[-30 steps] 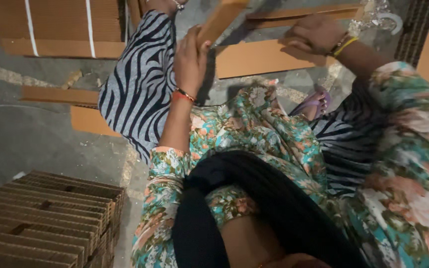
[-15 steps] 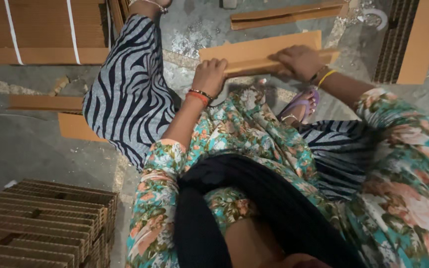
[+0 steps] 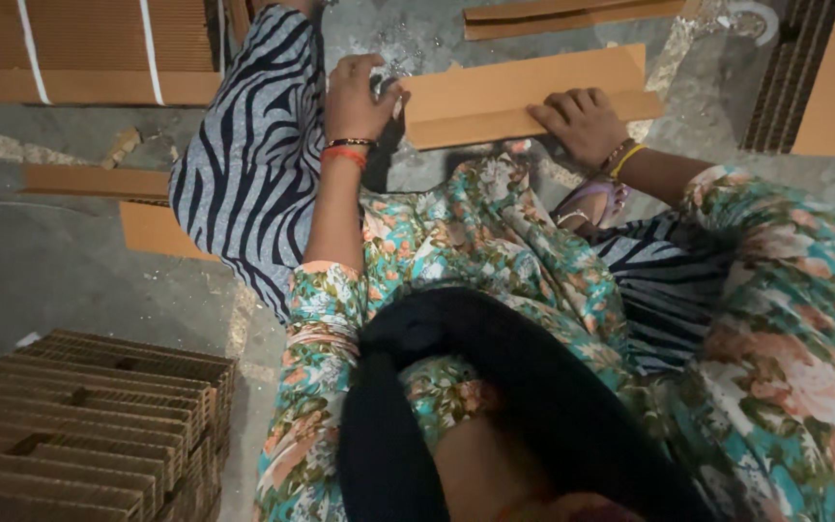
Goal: The person assembles cardboard components by hand, inserting rectangular cardboard strips into slots of larger corrugated panels while sitting on the floor.
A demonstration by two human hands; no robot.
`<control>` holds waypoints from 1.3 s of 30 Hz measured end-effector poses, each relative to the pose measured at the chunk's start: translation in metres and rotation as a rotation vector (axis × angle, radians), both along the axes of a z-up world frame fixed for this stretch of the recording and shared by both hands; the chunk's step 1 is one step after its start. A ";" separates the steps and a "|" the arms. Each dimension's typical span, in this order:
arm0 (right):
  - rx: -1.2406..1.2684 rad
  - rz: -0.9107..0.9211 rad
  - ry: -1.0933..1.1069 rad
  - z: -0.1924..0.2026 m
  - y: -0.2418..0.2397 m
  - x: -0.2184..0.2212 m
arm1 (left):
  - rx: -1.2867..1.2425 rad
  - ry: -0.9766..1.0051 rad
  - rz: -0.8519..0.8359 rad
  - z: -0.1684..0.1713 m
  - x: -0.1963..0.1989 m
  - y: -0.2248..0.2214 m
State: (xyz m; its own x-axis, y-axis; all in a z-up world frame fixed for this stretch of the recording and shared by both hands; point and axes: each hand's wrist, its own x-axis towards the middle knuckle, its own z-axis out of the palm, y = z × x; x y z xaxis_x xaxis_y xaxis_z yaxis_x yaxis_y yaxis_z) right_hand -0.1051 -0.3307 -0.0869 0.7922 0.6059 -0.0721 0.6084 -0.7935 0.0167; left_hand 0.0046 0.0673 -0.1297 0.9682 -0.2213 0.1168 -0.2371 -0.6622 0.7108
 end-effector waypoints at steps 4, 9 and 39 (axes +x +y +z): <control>0.095 -0.011 0.010 -0.013 -0.002 -0.002 | -0.037 0.008 -0.104 0.011 -0.003 -0.017; 0.049 0.040 -0.068 -0.036 -0.004 0.003 | 0.037 0.031 -0.328 0.018 -0.011 -0.039; 0.147 -0.124 0.317 -0.037 0.021 0.052 | 0.451 0.123 -0.470 0.013 -0.031 -0.110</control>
